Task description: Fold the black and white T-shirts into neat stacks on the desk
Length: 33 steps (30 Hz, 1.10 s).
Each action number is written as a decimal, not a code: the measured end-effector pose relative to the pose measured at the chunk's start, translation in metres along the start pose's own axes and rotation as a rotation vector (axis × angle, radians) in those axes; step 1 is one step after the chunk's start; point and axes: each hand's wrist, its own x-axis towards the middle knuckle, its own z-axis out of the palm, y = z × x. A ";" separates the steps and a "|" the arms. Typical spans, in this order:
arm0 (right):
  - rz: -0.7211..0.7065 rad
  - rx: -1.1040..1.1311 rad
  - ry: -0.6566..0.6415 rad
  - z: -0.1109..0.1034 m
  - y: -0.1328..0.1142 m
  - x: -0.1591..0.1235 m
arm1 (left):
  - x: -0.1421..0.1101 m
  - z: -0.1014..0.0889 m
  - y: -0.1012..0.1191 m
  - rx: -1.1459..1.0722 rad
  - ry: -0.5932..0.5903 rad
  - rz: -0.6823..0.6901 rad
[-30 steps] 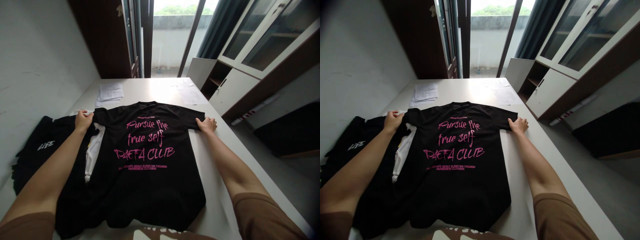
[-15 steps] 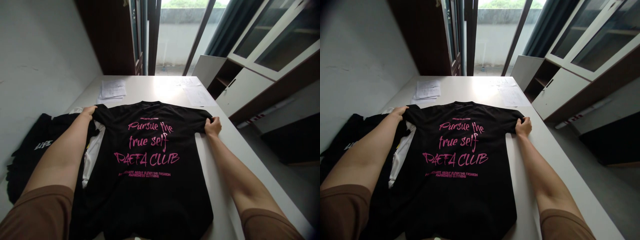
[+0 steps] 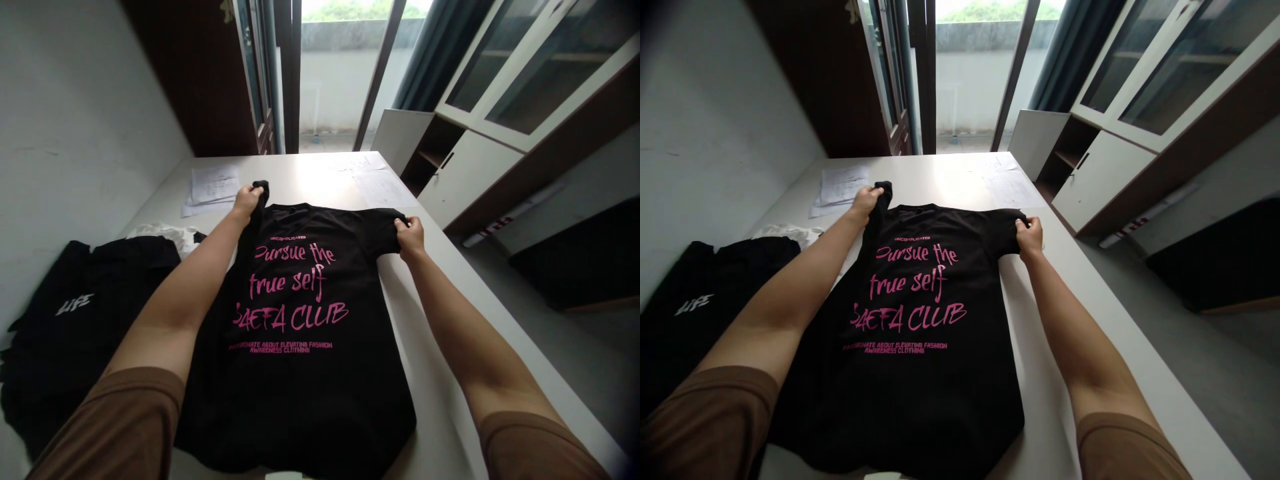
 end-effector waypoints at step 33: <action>-0.348 0.179 -0.611 0.160 -0.131 -0.142 | -0.300 -0.201 -0.082 0.682 -0.456 -0.180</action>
